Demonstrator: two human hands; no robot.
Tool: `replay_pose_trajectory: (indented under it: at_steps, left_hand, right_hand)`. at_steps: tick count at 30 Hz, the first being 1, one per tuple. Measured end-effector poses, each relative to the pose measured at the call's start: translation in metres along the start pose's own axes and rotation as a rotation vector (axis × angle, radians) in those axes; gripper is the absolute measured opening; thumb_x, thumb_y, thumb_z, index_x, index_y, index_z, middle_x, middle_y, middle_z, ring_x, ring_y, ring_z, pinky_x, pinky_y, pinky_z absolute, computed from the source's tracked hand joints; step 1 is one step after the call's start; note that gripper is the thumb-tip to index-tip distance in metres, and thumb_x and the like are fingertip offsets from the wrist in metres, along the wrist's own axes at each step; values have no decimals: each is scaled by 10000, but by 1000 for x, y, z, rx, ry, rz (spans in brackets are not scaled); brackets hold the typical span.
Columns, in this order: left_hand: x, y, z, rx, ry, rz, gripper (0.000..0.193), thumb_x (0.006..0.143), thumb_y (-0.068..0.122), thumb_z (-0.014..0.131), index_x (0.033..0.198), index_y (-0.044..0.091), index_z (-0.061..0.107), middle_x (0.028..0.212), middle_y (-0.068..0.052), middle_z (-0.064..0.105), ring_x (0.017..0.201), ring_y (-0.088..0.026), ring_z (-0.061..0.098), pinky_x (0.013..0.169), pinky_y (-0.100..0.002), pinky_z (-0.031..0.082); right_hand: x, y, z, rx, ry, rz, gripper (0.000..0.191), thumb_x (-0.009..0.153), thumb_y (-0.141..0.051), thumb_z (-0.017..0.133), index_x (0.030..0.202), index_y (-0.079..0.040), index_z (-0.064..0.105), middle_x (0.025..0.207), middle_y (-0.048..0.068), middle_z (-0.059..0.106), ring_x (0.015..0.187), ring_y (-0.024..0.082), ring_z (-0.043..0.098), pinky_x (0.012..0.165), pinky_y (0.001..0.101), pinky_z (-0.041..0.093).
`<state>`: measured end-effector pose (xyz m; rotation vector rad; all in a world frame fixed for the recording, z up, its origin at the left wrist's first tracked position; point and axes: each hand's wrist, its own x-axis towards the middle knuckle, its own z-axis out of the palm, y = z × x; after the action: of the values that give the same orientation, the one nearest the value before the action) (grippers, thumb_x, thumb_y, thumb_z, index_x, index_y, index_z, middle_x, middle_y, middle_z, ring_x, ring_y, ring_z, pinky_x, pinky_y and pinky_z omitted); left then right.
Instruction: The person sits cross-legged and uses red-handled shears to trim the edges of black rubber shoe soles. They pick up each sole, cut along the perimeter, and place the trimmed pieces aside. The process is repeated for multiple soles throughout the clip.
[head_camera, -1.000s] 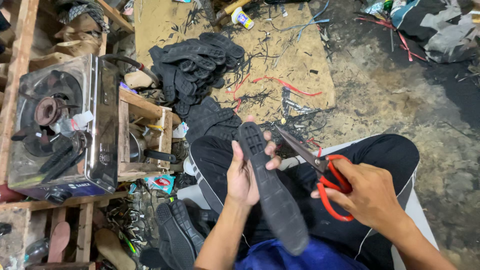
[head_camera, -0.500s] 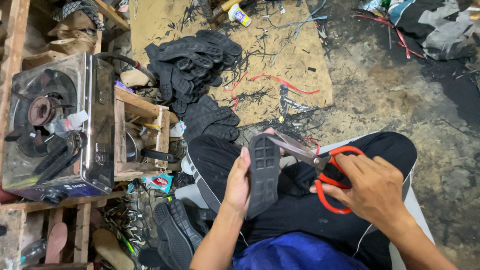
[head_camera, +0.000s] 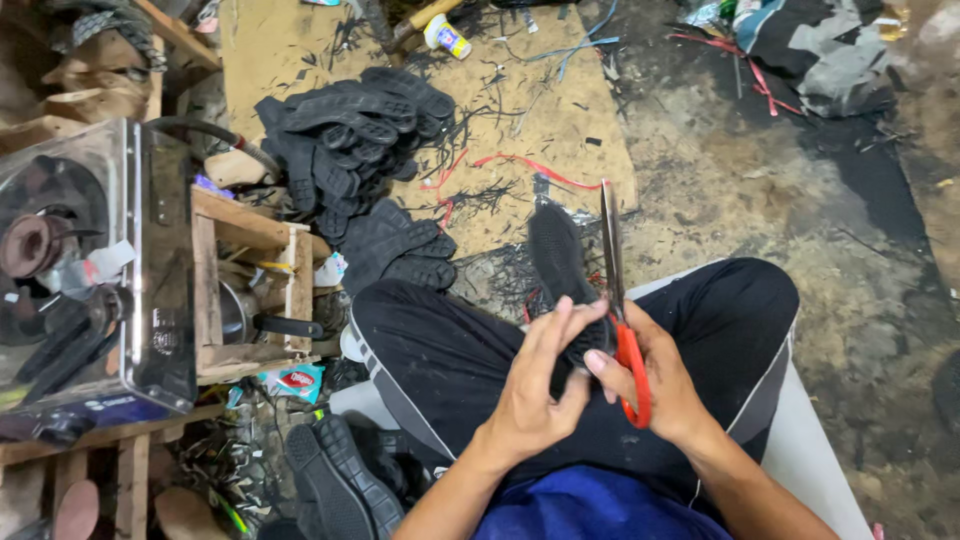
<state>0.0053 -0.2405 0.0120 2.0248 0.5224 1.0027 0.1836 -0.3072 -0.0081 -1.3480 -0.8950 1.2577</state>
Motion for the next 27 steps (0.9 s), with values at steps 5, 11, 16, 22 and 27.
replay_pose_trajectory:
  at_steps: [5, 11, 16, 22, 27]
  left_hand:
    - [-14, -25, 19, -527, 500, -505, 545, 1003, 12, 594, 1528, -29, 455, 1390, -172, 584, 1301, -295, 558, 1161, -410, 420]
    - [-15, -44, 9, -1497, 378, -676, 409, 1032, 181, 613, 1362, -34, 503, 1323, -151, 649, 1266, -265, 611, 1102, -432, 476]
    - [9, -50, -16, -1003, 516, -475, 598, 946, -49, 689, 1488, 1, 439, 1314, -119, 642, 1179, -186, 631, 1023, -336, 511]
    - [12, -50, -43, -945, 542, -346, 820, 909, -121, 694, 1585, 79, 273, 1286, -117, 618, 1117, -194, 665, 916, -309, 579]
    - [9, -49, -46, -1044, 489, -337, 838, 923, -146, 696, 1618, 68, 280, 1350, -101, 587, 1142, -167, 642, 903, -287, 559]
  right_hand:
    - [2, 0, -12, 151, -87, -61, 514, 958, -166, 657, 1428, -23, 507, 932, 42, 713, 520, 62, 547, 478, 239, 450]
    - [-2, 4, -15, -59, -197, 73, 367, 889, -100, 684, 1237, -21, 596, 636, 48, 539, 497, 87, 503, 459, 259, 405]
    - [-3, 9, -7, -132, -96, -12, 312, 901, -162, 683, 1163, -19, 591, 762, 28, 621, 678, 74, 572, 596, 248, 472]
    - [-16, 21, -32, 160, -96, 112, 229, 1001, -235, 579, 1078, -19, 581, 739, 7, 557, 622, 92, 542, 578, 273, 496]
    - [-28, 30, -25, -330, -81, 228, 203, 863, -138, 781, 903, -27, 615, 610, 41, 532, 523, 93, 477, 492, 273, 388]
